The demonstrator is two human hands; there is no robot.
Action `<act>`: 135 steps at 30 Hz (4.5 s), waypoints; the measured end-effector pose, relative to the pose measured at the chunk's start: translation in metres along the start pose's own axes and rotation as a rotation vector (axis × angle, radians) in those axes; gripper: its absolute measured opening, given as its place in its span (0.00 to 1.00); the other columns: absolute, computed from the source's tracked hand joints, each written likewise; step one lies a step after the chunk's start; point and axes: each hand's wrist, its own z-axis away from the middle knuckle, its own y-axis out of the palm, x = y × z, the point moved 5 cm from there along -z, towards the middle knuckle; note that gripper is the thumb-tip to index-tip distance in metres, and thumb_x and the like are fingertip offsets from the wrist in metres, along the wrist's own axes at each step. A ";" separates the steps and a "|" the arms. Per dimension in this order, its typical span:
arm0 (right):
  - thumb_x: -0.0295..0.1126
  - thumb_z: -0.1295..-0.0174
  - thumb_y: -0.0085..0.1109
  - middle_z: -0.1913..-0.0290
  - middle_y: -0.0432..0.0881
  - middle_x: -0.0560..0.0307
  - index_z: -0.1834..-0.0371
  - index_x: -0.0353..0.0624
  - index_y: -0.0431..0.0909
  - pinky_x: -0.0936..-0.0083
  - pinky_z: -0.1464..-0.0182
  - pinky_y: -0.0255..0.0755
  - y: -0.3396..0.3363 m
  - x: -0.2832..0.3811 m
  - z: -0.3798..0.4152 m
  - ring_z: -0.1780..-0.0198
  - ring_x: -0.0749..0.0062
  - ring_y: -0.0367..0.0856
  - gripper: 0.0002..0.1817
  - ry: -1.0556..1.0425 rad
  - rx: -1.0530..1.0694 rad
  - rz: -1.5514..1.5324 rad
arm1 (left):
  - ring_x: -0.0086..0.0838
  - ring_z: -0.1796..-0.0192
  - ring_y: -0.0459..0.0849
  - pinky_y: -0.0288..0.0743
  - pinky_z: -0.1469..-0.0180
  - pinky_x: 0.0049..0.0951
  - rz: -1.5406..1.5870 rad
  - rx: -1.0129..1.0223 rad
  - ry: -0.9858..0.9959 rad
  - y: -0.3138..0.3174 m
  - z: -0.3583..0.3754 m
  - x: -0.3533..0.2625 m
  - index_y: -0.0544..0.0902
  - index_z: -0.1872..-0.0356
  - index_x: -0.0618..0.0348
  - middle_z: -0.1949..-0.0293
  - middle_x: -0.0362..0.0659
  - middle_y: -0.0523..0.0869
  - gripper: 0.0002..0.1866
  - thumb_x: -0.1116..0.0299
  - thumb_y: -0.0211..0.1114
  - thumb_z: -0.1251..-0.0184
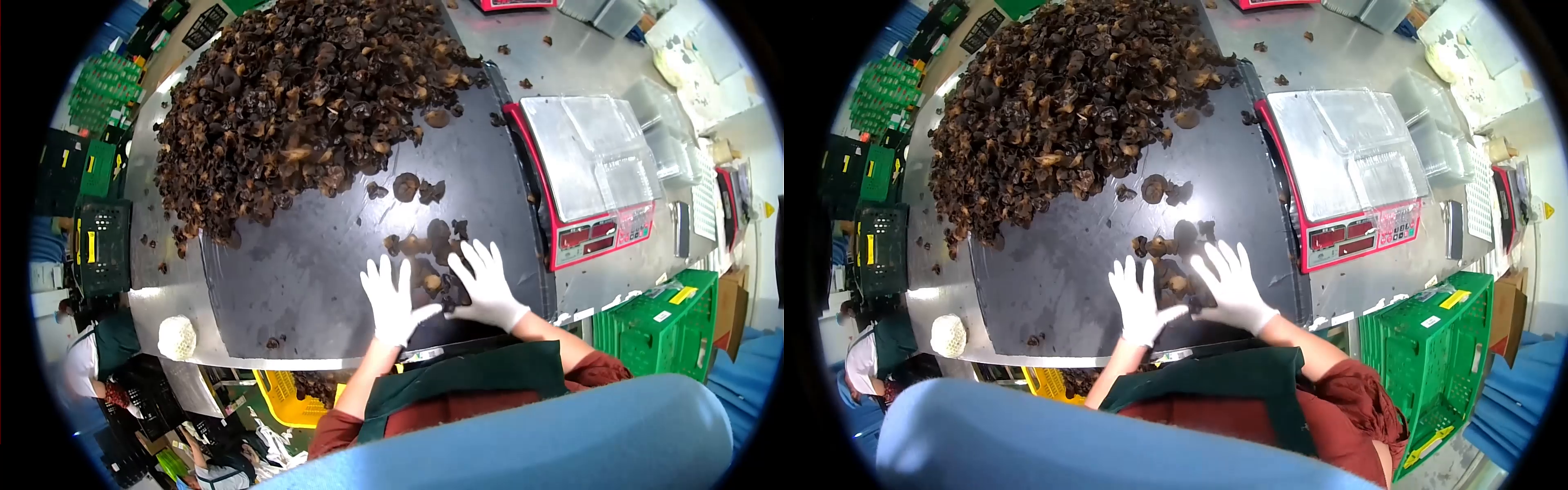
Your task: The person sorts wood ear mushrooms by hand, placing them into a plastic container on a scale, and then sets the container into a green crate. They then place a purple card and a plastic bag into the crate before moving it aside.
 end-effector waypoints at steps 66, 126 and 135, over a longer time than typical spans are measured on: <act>0.29 0.43 0.61 0.62 0.82 0.57 0.53 0.37 0.78 0.81 0.64 0.72 -0.265 -0.137 0.001 0.65 0.78 0.78 0.15 0.558 -0.990 -0.616 | 0.56 0.33 0.64 0.58 0.31 0.50 0.222 -0.150 0.035 -0.001 -0.100 0.012 0.72 0.35 0.55 0.35 0.57 0.69 0.37 0.56 0.73 0.48; 0.25 0.50 0.54 0.53 0.77 0.50 0.61 0.48 0.79 0.63 0.48 0.74 -0.021 -0.063 -0.070 0.50 0.53 0.78 0.12 0.180 -0.104 -0.016 | 0.38 0.57 0.82 0.79 0.55 0.33 0.235 0.050 0.266 -0.031 -0.016 -0.034 0.81 0.48 0.53 0.49 0.45 0.82 0.21 0.73 0.66 0.45; 0.29 0.52 0.59 0.56 0.78 0.56 0.66 0.50 0.80 0.62 0.44 0.71 -0.010 0.030 0.003 0.47 0.54 0.75 0.09 -0.151 0.049 -0.202 | 0.40 0.54 0.84 0.78 0.50 0.32 0.641 -0.015 -0.081 -0.034 -0.011 -0.002 0.81 0.56 0.58 0.58 0.48 0.84 0.10 0.76 0.63 0.40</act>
